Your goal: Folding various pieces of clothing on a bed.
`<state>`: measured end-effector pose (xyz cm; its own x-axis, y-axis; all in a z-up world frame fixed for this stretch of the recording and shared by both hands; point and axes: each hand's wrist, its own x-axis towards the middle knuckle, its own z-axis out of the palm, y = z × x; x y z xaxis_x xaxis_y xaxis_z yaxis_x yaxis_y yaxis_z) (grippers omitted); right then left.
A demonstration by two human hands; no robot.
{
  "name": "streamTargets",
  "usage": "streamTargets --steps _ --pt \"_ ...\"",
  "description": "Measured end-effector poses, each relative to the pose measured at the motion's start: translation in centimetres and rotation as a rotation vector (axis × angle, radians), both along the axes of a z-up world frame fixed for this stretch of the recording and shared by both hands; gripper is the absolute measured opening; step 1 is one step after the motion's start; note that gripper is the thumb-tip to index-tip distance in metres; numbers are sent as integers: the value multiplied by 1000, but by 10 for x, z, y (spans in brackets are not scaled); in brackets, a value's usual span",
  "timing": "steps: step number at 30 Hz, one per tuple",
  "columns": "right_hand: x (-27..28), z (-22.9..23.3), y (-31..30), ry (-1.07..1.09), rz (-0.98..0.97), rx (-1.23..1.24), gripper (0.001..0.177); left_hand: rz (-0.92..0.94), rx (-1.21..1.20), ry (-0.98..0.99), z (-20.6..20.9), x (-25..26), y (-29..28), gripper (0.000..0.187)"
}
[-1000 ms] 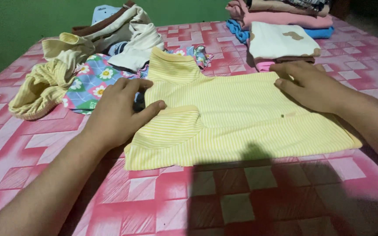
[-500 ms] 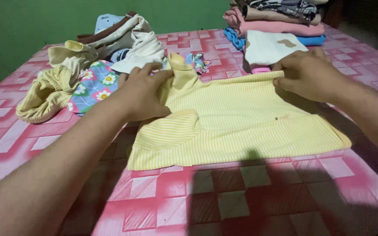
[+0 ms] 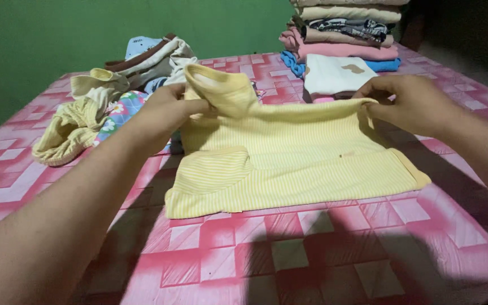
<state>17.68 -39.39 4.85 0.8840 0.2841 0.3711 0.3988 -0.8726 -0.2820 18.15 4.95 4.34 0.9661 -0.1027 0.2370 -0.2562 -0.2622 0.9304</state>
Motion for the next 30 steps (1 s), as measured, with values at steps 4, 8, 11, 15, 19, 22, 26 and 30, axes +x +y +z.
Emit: streamTargets --steps 4,8,11,15,19,22,26,30 --pt "-25 10 4 -11 55 16 31 -187 2 44 10 -20 3 33" --pt "-52 7 12 101 -43 71 28 -152 64 37 8 -43 7 36" --pt "-59 -5 2 107 -103 42 24 -135 129 -2 0 -59 10 49" --pt "-67 -21 -9 106 -37 35 26 -108 219 48 -18 -82 11 57" --pt "-83 -12 1 191 -166 -60 30 -86 246 44 -20 -96 12 53" --pt "-90 -10 -3 -22 -41 -3 29 -118 196 -134 -19 -110 13 45" --pt "-104 -18 -2 -12 -118 -28 29 -151 261 -46 -33 -132 13 41" --pt "-102 -26 -4 127 -120 -25 33 -157 473 -144 -35 -139 14 39"
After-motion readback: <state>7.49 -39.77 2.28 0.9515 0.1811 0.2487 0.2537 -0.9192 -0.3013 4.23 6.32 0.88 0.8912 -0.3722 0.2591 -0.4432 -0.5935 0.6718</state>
